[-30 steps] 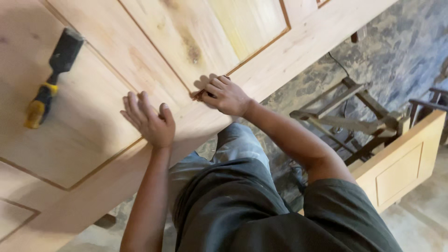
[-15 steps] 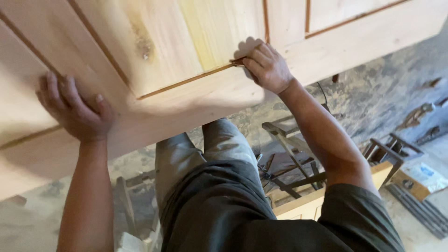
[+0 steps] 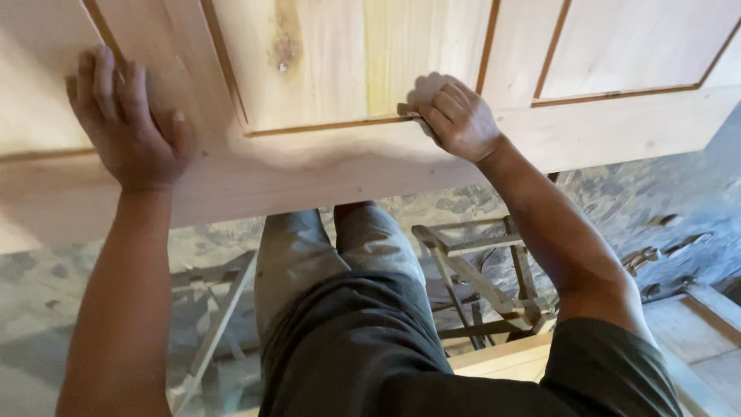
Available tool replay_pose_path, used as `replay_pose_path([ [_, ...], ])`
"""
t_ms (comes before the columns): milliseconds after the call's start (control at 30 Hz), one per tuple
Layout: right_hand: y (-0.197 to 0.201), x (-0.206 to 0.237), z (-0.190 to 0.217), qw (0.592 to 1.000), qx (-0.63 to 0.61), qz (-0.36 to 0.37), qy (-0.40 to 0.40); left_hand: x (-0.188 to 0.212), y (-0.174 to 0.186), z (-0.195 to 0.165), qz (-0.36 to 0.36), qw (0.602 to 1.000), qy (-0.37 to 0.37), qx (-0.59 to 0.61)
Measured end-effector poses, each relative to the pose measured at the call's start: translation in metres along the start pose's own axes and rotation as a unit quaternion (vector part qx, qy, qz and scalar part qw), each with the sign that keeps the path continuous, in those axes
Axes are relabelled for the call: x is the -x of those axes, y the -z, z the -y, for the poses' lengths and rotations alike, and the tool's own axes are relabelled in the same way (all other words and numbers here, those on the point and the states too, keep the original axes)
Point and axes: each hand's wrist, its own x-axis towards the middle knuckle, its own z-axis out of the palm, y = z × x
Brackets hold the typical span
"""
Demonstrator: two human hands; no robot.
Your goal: The person works on a paneled wooden door laid flat, scraping and cleaning the recessed grooves around the panels with a small hand tool and a chisel, then sanding the panel surfaces with a sanding block, moving around the door to treat different panels and edges.
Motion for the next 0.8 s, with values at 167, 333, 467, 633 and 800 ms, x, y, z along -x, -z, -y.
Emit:
replay_pose_path([
  [167, -0.049, -0.041, 0.029, 0.993, -0.114, 0.016, 0.024, -0.002, -0.001, 0.001, 0.019, 0.999, -0.030, -0.033],
  [333, -0.020, -0.022, 0.001, 0.990, -0.137, 0.010, 0.029, 0.001, -0.001, -0.003, 0.023, 1.000, -0.001, -0.016],
  [467, -0.014, -0.002, -0.015, 0.998, -0.051, -0.017, 0.043, 0.005, 0.000, -0.003, 0.042, 0.999, 0.002, -0.027],
  [633, -0.065, -0.047, 0.020, 0.993, -0.025, -0.068, 0.090, 0.001, 0.005, -0.004, 0.044, 0.999, -0.003, -0.026],
  [800, -0.015, -0.012, -0.009, 0.997, -0.057, -0.006, 0.045, 0.001, 0.003, -0.002, 0.026, 0.999, -0.013, -0.015],
])
